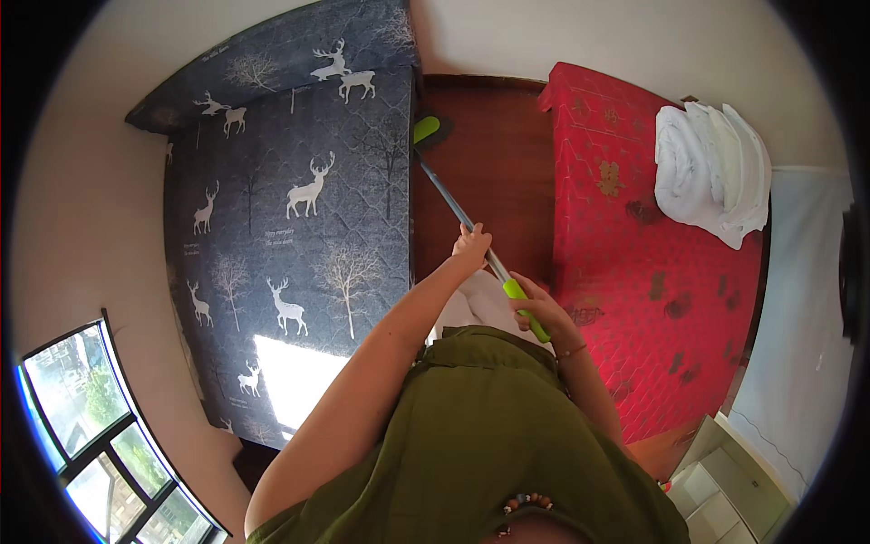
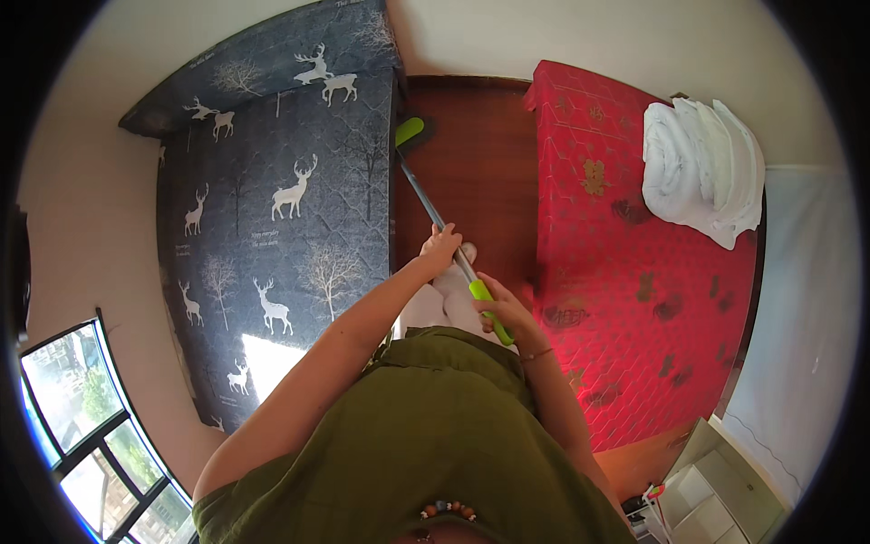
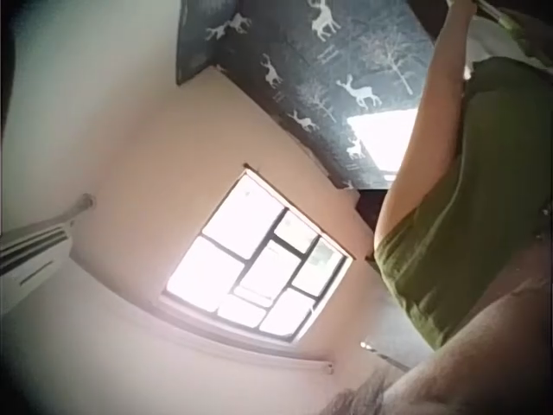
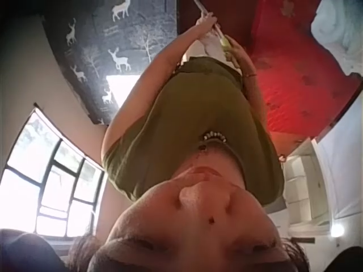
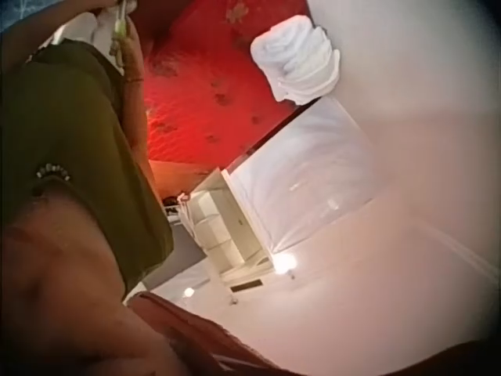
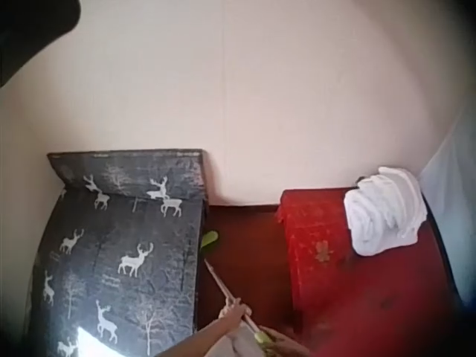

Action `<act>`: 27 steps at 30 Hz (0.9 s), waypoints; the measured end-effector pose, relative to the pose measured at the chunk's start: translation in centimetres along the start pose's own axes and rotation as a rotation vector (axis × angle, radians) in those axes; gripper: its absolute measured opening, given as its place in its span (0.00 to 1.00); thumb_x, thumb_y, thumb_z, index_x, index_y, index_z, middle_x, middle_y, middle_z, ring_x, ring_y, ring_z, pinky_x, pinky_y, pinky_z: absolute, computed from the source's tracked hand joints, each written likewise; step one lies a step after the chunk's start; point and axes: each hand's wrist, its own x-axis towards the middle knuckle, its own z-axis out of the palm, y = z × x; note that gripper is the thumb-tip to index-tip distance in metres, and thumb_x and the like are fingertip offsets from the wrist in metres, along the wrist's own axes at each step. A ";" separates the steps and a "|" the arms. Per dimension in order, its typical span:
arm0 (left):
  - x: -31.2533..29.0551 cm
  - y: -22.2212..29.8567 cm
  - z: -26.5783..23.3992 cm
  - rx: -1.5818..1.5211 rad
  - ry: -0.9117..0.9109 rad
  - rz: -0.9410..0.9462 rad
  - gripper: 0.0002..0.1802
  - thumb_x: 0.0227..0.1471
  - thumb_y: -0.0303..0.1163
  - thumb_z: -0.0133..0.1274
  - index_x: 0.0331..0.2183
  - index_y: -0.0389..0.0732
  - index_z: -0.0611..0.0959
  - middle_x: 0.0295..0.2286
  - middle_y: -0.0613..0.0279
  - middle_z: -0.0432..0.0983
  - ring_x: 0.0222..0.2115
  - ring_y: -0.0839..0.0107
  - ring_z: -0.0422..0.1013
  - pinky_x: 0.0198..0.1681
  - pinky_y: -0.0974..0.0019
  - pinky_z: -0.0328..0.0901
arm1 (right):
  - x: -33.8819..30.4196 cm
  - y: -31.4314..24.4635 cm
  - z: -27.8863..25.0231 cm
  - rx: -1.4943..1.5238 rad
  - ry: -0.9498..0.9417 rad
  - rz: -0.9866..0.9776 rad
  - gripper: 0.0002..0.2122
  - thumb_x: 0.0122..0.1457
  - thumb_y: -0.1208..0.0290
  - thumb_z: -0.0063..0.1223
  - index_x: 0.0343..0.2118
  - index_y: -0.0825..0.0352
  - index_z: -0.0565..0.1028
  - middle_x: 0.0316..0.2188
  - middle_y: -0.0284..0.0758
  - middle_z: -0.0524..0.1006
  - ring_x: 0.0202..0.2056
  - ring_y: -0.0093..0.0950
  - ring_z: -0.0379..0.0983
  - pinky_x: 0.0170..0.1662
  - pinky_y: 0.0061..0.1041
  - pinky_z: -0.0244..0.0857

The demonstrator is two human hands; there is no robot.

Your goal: The recorder mops the wooden and tiled floors in a bedroom and hallway.

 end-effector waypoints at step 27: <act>19.4 2.8 -12.2 0.337 -0.223 0.425 0.13 0.41 0.26 0.55 0.35 0.38 0.81 0.42 0.49 0.68 0.48 0.42 0.63 0.44 0.53 0.68 | 6.8 -12.1 -5.2 0.706 0.116 -0.143 0.22 0.58 0.74 0.47 0.55 0.61 0.55 0.26 0.33 0.66 0.16 0.17 0.58 0.17 0.15 0.55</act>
